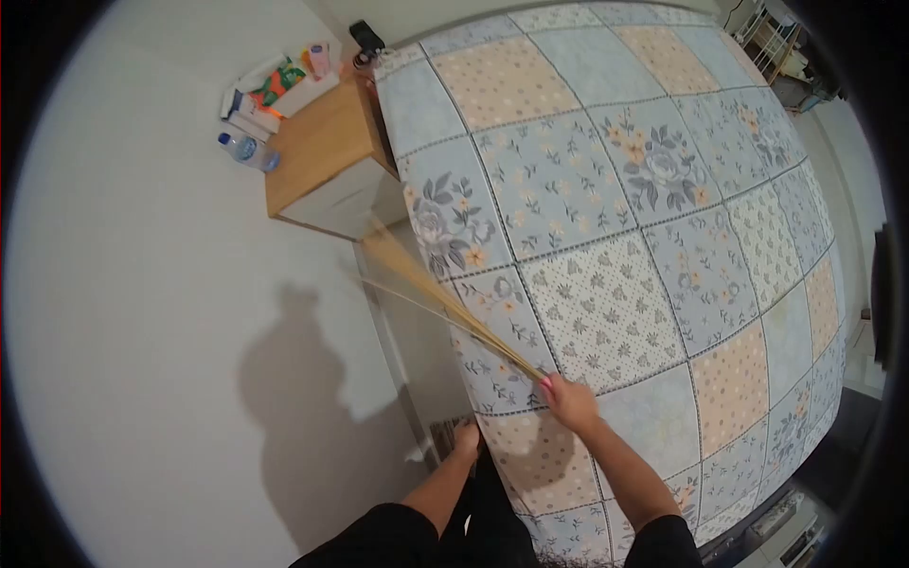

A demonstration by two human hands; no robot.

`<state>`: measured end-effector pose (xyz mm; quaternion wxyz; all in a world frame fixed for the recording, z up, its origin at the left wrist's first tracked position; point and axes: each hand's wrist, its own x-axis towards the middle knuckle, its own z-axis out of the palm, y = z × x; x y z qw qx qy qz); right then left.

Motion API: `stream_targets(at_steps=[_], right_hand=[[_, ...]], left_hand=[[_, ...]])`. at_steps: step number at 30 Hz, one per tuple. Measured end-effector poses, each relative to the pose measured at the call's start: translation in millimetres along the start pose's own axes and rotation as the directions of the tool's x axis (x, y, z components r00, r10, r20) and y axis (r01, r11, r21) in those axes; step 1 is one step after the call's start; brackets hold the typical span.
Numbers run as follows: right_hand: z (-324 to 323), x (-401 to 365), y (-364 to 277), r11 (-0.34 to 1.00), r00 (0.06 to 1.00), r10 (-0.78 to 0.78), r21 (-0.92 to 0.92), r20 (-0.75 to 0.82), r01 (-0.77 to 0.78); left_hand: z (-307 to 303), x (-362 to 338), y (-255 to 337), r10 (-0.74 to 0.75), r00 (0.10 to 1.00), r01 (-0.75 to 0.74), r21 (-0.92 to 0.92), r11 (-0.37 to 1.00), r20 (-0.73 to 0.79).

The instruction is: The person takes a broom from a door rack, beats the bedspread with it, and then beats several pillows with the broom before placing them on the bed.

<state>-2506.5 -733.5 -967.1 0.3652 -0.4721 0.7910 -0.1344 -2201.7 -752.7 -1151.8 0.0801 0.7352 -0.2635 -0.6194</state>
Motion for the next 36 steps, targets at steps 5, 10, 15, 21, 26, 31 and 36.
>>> stream_targets(at_steps=[5,10,15,21,26,31,36], right_hand=[[-90,48,51,0.991,0.866,0.128,0.098,-0.483,-0.092],[-217,153,110,0.979,0.740,0.193,0.070,-0.644,-0.194],[-286,275,134,0.974,0.677,0.165,0.011,-0.717,-0.225],[-283,424,84,0.968,0.757,0.204,0.010,-0.621,-0.252],[-191,345,28,0.972,0.975,0.101,-0.187,-0.198,-0.139],[-195,210,-32,0.974,0.998,0.040,-0.225,0.055,-0.027],[-247,320,57,0.983,0.845,0.109,-0.068,-0.524,-0.169]], left_hand=[[43,-9,213,0.548,0.821,-0.552,0.021,0.833,-0.157],[109,-5,368,0.496,0.864,-0.464,0.515,0.721,0.084],[127,2,390,0.174,0.984,-0.136,0.769,0.624,0.033],[125,40,368,0.105,0.993,-0.108,0.797,0.594,0.057],[122,24,390,0.100,0.988,-0.156,0.741,0.653,0.119],[115,18,387,0.113,0.987,-0.163,0.700,0.695,0.117],[69,42,333,0.601,0.714,-0.688,0.203,0.697,0.358]])
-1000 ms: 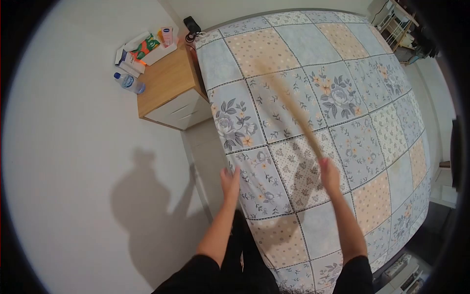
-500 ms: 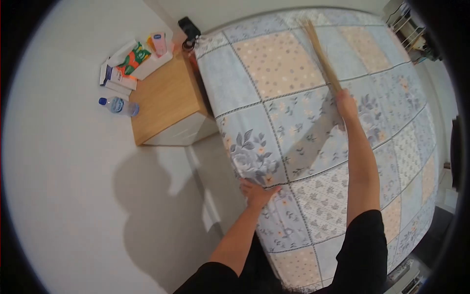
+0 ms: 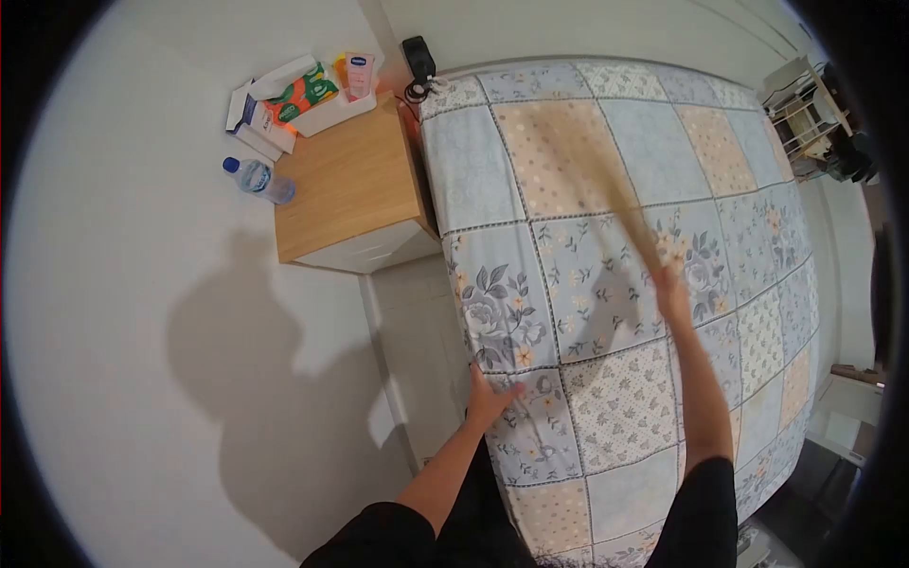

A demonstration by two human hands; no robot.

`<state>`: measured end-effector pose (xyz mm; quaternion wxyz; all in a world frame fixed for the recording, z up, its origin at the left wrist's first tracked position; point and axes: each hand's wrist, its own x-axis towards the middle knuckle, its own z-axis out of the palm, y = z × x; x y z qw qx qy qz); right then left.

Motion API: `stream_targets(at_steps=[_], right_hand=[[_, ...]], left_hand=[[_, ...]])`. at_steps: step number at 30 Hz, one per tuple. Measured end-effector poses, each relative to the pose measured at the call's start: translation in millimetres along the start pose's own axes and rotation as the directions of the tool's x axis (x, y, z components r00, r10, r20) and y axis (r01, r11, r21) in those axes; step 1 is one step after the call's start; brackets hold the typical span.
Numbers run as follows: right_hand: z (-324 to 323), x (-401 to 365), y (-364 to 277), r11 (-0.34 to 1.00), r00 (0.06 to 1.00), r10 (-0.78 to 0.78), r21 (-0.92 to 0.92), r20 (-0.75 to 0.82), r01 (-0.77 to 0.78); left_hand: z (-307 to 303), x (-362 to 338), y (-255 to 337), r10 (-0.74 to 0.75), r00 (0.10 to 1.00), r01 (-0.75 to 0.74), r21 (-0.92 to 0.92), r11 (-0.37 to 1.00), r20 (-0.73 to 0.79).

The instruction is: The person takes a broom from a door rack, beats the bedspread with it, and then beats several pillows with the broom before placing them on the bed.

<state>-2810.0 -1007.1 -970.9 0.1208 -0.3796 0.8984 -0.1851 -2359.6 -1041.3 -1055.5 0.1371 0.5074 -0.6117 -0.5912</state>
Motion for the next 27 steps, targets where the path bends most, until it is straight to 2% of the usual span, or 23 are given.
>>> stream_targets(at_steps=[1,2,3,4,5,6,7,8,10,11,12,14,15,16,17,18,19,21,22,23,24,25,27], right_hand=[[1,33,-2,0.999,0.995,-0.046,0.025,-0.087,0.048],[9,54,-11,0.991,0.996,0.024,0.136,-0.084,-0.013],[23,53,-24,0.966,0.993,0.101,0.244,-0.069,-0.081],[40,29,-49,0.973,0.996,0.078,0.212,0.043,-0.085],[57,3,-82,0.981,0.987,0.062,0.175,0.151,-0.089],[75,-38,-99,0.977,0.964,0.056,0.185,0.260,-0.106],[102,-80,-103,0.998,0.951,0.025,0.047,0.309,-0.042],[112,-126,-100,0.988,0.941,-0.083,0.154,0.329,0.033],[84,-202,-118,0.987,0.852,-0.048,0.155,0.521,-0.039],[79,-236,-105,0.957,0.853,-0.100,0.284,0.513,-0.058],[67,-261,-96,0.949,0.868,-0.020,0.283,0.496,-0.140],[47,-295,-61,0.878,0.979,0.079,0.453,0.186,-0.156],[41,-308,-18,0.878,0.966,0.219,0.404,0.137,-0.256],[31,-311,11,0.712,0.826,0.541,0.438,0.157,-0.549],[11,-303,20,0.601,0.750,0.654,0.535,0.098,-0.594],[5,-300,40,0.748,0.802,0.591,0.433,-0.089,-0.503],[3,-302,43,0.655,0.741,0.670,0.494,-0.030,-0.572],[51,-350,46,0.795,0.816,0.576,0.197,0.052,-0.573],[87,-389,31,0.837,0.816,0.517,0.045,0.256,-0.545],[96,-420,-19,0.870,0.849,0.332,0.213,0.411,-0.444],[99,-439,-72,0.914,0.776,0.278,0.091,0.566,-0.395],[118,-465,-96,0.952,0.747,0.126,0.131,0.653,-0.275],[117,-479,-135,0.914,0.705,0.132,0.190,0.696,-0.358]], left_hand=[[-13,-4,-7,-0.013,1.000,0.013,0.014,1.000,0.001],[-27,-7,-10,-0.237,0.966,0.255,-0.229,0.939,0.104],[-36,-13,-13,-0.421,0.872,0.489,-0.424,0.762,0.250],[-40,-18,-17,-0.474,0.872,0.448,-0.587,0.675,0.120],[-47,-18,-30,-0.488,0.862,0.473,-0.563,0.677,0.137],[-54,-23,-48,-0.514,0.837,0.500,-0.648,0.575,0.190],[-56,-24,-65,-0.527,0.815,0.512,-0.726,0.459,0.241],[-53,-22,-78,-0.534,0.805,0.528,-0.722,0.447,0.258],[-46,-29,-101,-0.647,0.707,0.697,-0.436,0.569,0.286],[-37,-31,-99,-0.652,0.694,0.713,-0.420,0.562,0.305],[-25,-35,-92,-0.699,0.645,0.759,-0.358,0.543,0.308],[-2,-29,-100,-0.744,0.586,0.809,-0.290,0.512,0.321],[10,-25,-119,-0.653,0.691,0.702,-0.505,0.502,0.310],[19,-22,-132,-0.564,0.783,0.561,-0.690,0.457,0.263],[22,-18,-134,-0.573,0.773,0.576,-0.679,0.454,0.272],[19,-13,-130,-0.571,0.812,0.549,-0.499,0.670,0.126],[17,-12,-129,-0.517,0.856,0.495,-0.269,0.826,-0.011],[26,-1,-148,-0.527,0.849,0.479,-0.355,0.803,-0.046],[32,6,-162,-0.540,0.838,0.456,-0.440,0.774,-0.082],[34,6,-169,-0.549,0.833,0.445,-0.508,0.738,-0.068],[33,1,-172,-0.554,0.833,0.472,-0.546,0.692,0.017],[31,-5,-173,-0.545,0.831,0.498,-0.584,0.641,0.112],[16,-43,-171,-0.514,0.808,0.584,-0.503,0.636,0.287]])
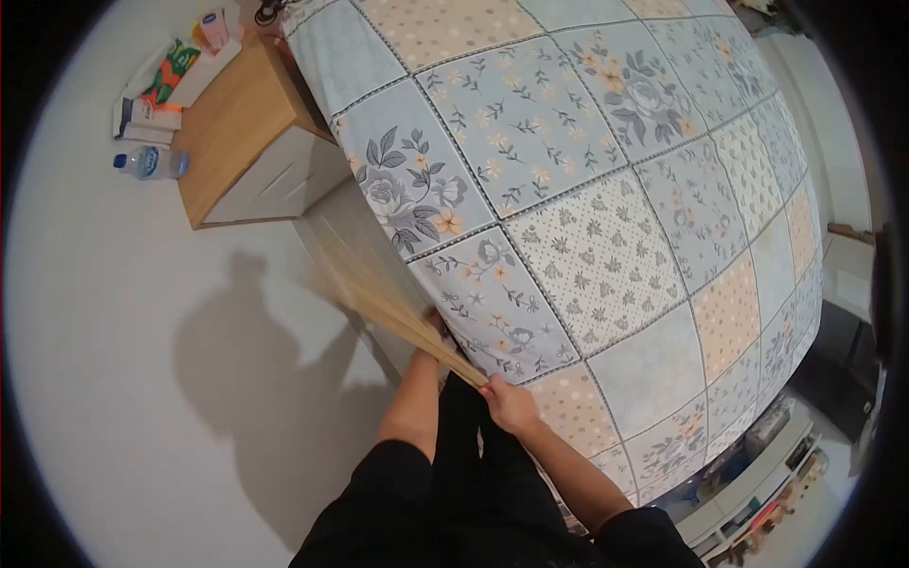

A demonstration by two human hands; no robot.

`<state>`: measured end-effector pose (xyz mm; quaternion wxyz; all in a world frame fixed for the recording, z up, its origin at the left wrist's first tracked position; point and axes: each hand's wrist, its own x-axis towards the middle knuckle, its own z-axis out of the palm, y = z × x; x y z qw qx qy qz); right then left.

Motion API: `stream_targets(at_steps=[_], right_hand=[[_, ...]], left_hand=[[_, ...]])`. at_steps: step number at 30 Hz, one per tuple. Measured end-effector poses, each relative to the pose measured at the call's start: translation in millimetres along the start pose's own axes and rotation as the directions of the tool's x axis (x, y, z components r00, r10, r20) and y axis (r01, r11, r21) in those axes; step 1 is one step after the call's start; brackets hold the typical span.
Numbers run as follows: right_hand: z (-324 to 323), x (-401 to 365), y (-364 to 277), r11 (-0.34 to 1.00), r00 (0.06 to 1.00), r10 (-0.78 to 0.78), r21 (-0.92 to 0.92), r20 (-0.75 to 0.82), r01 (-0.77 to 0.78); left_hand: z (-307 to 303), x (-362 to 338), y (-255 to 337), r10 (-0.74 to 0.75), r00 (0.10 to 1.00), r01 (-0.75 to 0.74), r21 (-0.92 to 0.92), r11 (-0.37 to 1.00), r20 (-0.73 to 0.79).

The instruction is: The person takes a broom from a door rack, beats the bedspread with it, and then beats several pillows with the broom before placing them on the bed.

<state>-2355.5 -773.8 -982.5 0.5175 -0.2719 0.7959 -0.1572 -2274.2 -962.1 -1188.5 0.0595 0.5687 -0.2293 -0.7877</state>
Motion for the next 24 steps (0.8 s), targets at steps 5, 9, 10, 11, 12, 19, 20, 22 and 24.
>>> stream_targets(at_steps=[5,9,10,11,12,19,20,22,24], right_hand=[[-78,-41,92,0.934,0.824,0.132,0.347,-0.551,0.083],[-162,-69,196,0.945,0.524,0.309,0.316,-0.794,-0.078],[-146,-74,204,0.947,0.527,0.306,0.311,-0.793,-0.082],[-112,-78,213,0.929,0.630,0.318,0.364,-0.709,-0.059],[-70,-82,222,0.904,0.722,0.325,0.424,-0.611,-0.048],[47,-111,90,0.931,0.951,0.083,0.362,-0.297,0.032],[39,-113,103,0.890,0.872,0.096,0.433,-0.480,0.140],[-13,-101,154,0.913,0.699,0.219,0.395,-0.681,0.099],[-84,-110,193,0.841,0.583,0.444,0.541,-0.680,-0.009]], left_hand=[[5,-131,-86,-0.350,0.936,0.346,0.098,0.933,0.030],[32,-120,-146,-0.317,0.947,0.313,-0.066,0.947,-0.049],[34,-106,-156,-0.220,0.972,0.193,-0.251,0.949,-0.083],[40,-104,-152,-0.179,0.982,0.150,-0.338,0.929,-0.056],[48,-103,-142,-0.185,0.981,0.154,-0.337,0.929,-0.060],[-32,-108,-169,-0.402,0.905,0.383,-0.144,0.912,-0.141],[-45,-142,-157,-0.321,0.947,0.320,0.091,0.943,-0.006],[-73,-178,-153,-0.342,0.933,0.352,0.091,0.932,-0.109],[-79,-210,-131,-0.277,0.935,0.327,0.238,0.914,-0.220]])
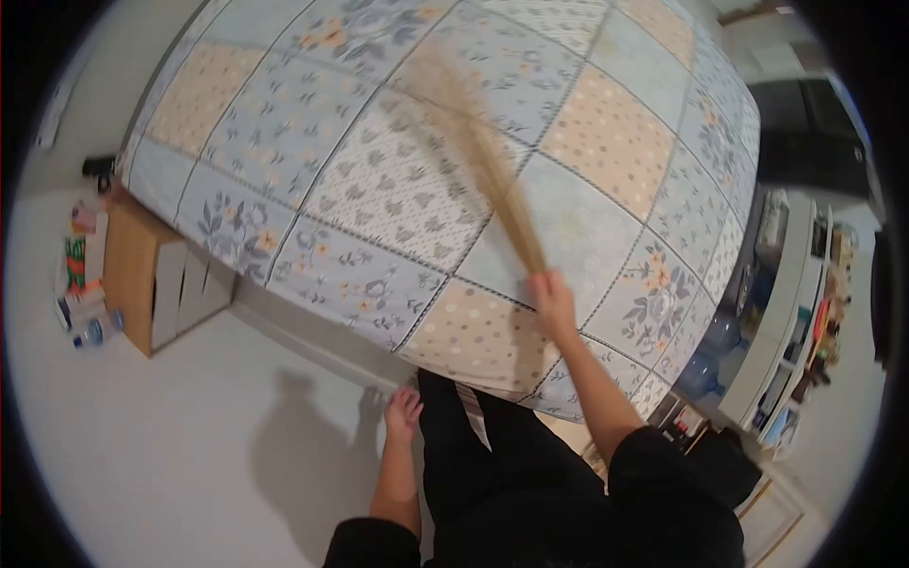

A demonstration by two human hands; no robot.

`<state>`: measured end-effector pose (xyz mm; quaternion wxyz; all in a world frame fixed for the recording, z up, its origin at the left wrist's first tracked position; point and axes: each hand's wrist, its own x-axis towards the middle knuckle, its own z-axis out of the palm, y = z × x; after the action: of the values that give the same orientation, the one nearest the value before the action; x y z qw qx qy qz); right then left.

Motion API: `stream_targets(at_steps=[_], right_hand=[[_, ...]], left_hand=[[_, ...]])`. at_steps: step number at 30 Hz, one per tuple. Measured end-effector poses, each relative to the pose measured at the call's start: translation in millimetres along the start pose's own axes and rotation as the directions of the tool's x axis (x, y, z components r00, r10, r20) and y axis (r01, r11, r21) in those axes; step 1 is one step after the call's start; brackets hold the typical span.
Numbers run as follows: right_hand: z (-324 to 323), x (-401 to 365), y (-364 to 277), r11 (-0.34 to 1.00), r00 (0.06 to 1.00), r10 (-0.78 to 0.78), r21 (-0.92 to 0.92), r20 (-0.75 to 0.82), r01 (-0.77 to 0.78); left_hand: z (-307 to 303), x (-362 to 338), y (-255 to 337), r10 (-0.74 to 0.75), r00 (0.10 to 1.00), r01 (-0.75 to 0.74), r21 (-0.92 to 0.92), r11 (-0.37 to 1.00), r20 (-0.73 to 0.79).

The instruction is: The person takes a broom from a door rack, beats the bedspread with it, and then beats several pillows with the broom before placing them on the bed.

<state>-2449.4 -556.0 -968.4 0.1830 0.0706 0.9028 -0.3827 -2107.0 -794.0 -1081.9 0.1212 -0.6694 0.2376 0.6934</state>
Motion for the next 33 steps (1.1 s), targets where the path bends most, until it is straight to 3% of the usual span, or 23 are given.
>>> stream_targets(at_steps=[2,3,4,5,6,7,8,9,10,11,14,16,19,21,22,23,24,27,29,30,31,32,33], right_hand=[[-9,27,34,0.992,0.987,0.119,0.045,-0.104,-0.115],[2,6,33,0.903,0.895,0.424,0.014,0.137,-0.429],[31,-30,54,0.960,0.986,-0.133,-0.235,0.104,0.154],[44,-66,49,0.960,0.931,0.110,-0.281,0.347,-0.008],[52,-101,48,0.980,0.901,-0.116,-0.097,0.417,0.171],[80,-121,60,0.994,0.864,-0.068,-0.041,0.498,0.102],[83,-137,56,0.959,0.835,-0.268,0.053,0.480,0.277],[68,-132,37,0.971,0.726,-0.146,-0.045,0.671,0.237],[46,-127,27,0.974,0.720,-0.204,0.061,0.664,0.219],[30,-117,31,0.977,0.811,-0.205,0.066,0.548,0.202],[-28,-73,45,0.993,0.994,0.068,0.087,0.084,-0.075],[-66,-22,91,0.806,0.850,0.519,0.281,0.092,-0.522],[-55,-43,107,0.746,0.840,0.508,0.392,0.189,-0.539],[31,-99,110,0.895,0.932,0.217,0.321,0.292,-0.309],[45,-128,90,0.965,0.840,0.095,0.158,0.534,-0.210],[88,-155,83,0.992,0.861,-0.121,0.082,0.494,0.092],[56,-161,33,0.999,0.710,-0.028,-0.001,0.704,0.041],[70,-165,20,0.989,0.704,-0.143,0.125,0.695,0.077],[49,-144,48,0.970,0.844,-0.086,0.240,0.529,-0.051],[12,-127,57,0.902,0.867,0.124,0.309,0.482,-0.301],[0,-103,83,0.951,0.991,0.021,0.302,0.132,-0.061],[-20,-83,108,0.868,0.956,0.254,0.402,0.149,-0.293],[-83,-62,105,0.825,0.926,0.376,0.440,0.042,-0.355]], left_hand=[[-20,-20,19,0.135,0.989,-0.135,0.003,0.991,-0.059],[-35,-15,27,0.266,0.960,-0.258,0.091,0.962,-0.089],[-30,-20,44,0.349,0.905,-0.309,0.188,0.932,-0.243],[-26,-15,62,0.437,0.832,-0.373,0.239,0.897,-0.342],[-70,44,73,0.570,0.773,-0.413,0.462,0.785,-0.278],[-51,52,100,0.662,0.714,-0.479,0.532,0.698,-0.225],[-31,59,128,0.746,0.644,-0.535,0.598,0.597,-0.169],[-12,65,156,0.818,0.565,-0.578,0.654,0.488,-0.110],[35,36,180,0.800,0.545,-0.569,0.589,0.574,-0.253],[74,16,194,0.819,0.537,-0.598,0.595,0.537,-0.200],[148,-33,208,0.810,0.569,-0.537,0.809,0.237,0.141],[169,-56,205,0.719,0.613,-0.463,0.886,-0.010,0.328],[166,-51,185,0.672,0.545,-0.281,0.865,-0.416,0.501],[159,-44,179,0.694,0.466,-0.141,0.820,-0.555,0.549],[154,-38,181,0.705,0.422,-0.071,0.796,-0.602,0.571],[152,-28,183,0.718,0.369,-0.005,0.774,-0.633,0.590],[145,-19,191,0.733,0.305,0.060,0.756,-0.652,0.608],[135,5,206,0.730,0.140,0.235,0.693,-0.681,0.669],[128,26,215,0.689,-0.005,0.346,0.648,-0.679,0.725],[124,41,222,0.638,-0.122,0.422,0.622,-0.660,0.760],[127,48,224,0.635,-0.120,0.420,0.618,-0.664,0.763],[127,52,224,0.629,-0.133,0.428,0.617,-0.660,0.766],[132,50,218,0.673,-0.037,0.353,0.639,-0.683,0.739]])
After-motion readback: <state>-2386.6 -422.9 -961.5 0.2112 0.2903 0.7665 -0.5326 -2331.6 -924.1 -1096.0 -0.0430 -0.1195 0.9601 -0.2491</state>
